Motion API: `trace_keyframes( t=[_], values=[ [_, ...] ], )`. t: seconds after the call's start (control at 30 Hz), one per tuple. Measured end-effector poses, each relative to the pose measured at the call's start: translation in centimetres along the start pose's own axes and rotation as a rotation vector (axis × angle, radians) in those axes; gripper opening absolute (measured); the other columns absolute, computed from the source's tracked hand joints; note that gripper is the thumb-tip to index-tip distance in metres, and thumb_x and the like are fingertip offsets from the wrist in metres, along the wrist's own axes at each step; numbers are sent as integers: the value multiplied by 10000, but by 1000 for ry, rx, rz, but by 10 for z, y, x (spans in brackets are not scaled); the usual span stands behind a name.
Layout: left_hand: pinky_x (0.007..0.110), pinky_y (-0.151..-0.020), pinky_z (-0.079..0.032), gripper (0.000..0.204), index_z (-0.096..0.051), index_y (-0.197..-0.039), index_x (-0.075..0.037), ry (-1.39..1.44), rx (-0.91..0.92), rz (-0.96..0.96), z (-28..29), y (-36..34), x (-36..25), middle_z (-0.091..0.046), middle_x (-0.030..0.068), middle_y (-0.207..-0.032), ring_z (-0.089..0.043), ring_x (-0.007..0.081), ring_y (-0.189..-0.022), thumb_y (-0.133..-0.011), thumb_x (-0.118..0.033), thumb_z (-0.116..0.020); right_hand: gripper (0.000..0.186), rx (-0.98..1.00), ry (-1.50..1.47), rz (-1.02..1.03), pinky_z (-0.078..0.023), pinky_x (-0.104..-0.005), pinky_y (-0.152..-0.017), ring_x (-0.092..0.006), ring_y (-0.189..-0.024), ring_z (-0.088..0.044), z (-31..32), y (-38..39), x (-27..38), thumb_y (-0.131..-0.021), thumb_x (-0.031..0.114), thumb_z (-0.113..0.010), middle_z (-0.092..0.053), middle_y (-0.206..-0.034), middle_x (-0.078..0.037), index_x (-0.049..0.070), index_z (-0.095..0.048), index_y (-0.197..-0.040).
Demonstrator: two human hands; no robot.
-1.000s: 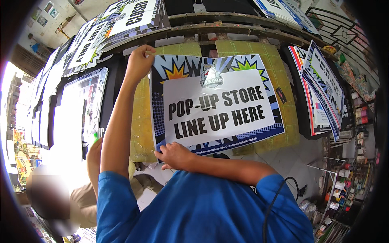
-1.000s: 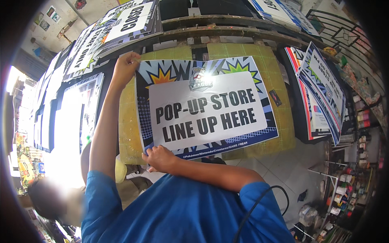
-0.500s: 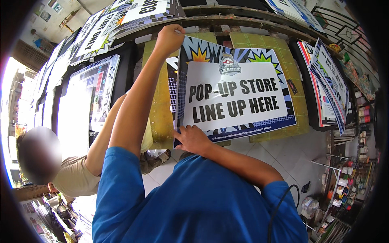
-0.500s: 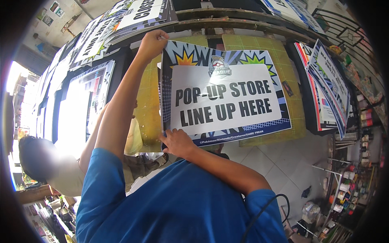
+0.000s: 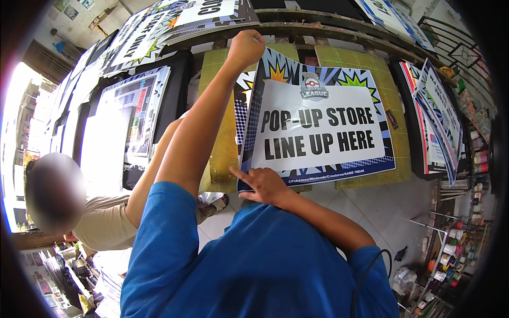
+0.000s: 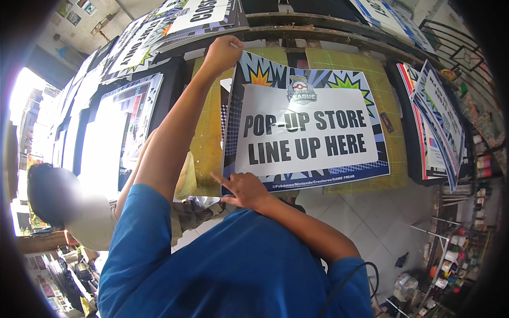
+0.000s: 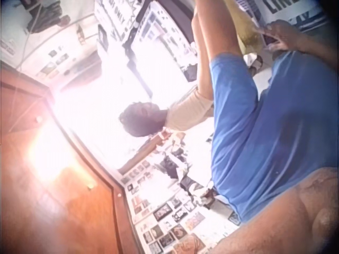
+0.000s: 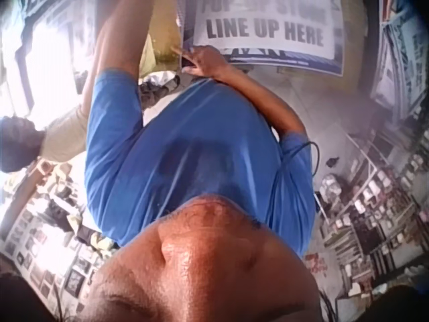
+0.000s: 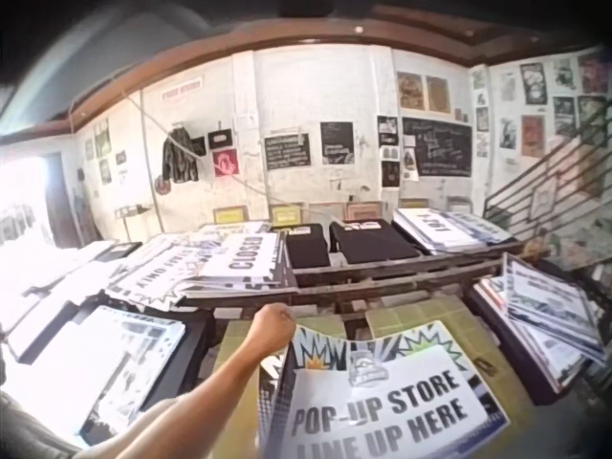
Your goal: The person applies a large printed sign to a flat surface using a spray bottle and a squeegee. They smooth the surface, peel off a protective backing layer, and continue to press the sign down to ensure adhesion.
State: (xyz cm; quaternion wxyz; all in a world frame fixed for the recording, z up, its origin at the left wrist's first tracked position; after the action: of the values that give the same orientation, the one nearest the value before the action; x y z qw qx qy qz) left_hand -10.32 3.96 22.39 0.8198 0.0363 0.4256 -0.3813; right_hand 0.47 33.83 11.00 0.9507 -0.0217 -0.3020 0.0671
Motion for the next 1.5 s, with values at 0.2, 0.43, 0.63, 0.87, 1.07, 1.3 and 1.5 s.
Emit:
trace_keyframes(
  t=[0.2,0.43,0.63,0.87,1.07,1.3,1.5],
  values=[
    [380,-813,-526,198,-711,-899,-44,37,20,23,1,5,-16,-702,209,-906,-685,353,-885,-737,-99,-611,534,-151,175,-7,-512,-411,-704,-304,-776,-637,-27,-3,-7,-795,549,-677,-645,-840,-131,66,-622,-1016],
    [381,-795,-532,197,-714,-894,-46,48,14,34,-1,10,-24,-705,198,-891,-690,341,-865,-739,-84,-599,298,-164,-200,-255,-493,-431,-667,-317,-769,-630,-34,9,-24,-807,326,-726,-641,-764,-108,75,-574,-859],
    [387,-803,-534,205,-724,-897,-62,-1,-10,27,-2,8,-25,-705,194,-918,-685,350,-883,-733,-83,-604,243,-383,-532,-234,-478,-372,-627,-246,-708,-621,-39,31,-32,-831,106,-680,-628,-772,-77,85,-568,-1047],
    [385,-827,-536,205,-738,-897,-81,-55,-77,50,-4,3,3,-713,173,-937,-690,327,-905,-730,-113,-623,392,-563,-964,-496,-473,-259,-655,-91,-706,-584,-35,74,-34,-843,52,-669,-604,-799,-44,-37,-485,-1178],
    [331,-660,-569,155,-733,-861,-66,38,-77,197,-9,12,2,-720,125,-809,-708,223,-674,-767,-117,-622,180,-410,-409,-590,-489,-427,-657,-362,-694,-628,-18,83,-30,-839,135,-642,-635,-751,-200,-40,-605,-859],
    [307,-605,-579,113,-713,-833,-43,30,-87,163,-25,-1,13,-703,91,-774,-694,177,-648,-786,-107,-633,249,-245,-138,-509,-472,-480,-763,-387,-777,-621,-10,82,-19,-763,202,-664,-645,-742,-220,-32,-633,-685],
    [301,-635,-595,165,-721,-908,-60,-76,-86,147,-24,-18,30,-714,61,-838,-696,160,-709,-808,-167,-645,229,-178,-203,-476,-390,-511,-917,-375,-939,-613,-15,78,-15,-785,204,-683,-676,-851,-196,-13,-642,-727]
  ],
)
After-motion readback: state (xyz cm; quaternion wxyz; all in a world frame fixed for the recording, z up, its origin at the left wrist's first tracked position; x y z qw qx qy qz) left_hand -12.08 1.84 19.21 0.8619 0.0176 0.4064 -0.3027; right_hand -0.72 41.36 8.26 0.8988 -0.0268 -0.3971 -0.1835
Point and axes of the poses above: each hand's wrist, its own y-axis away from the middle knuckle, its own z-axis out of the back of the hand, x = y × z, the point moved 1 cm from there along -y, towards the middle knuckle
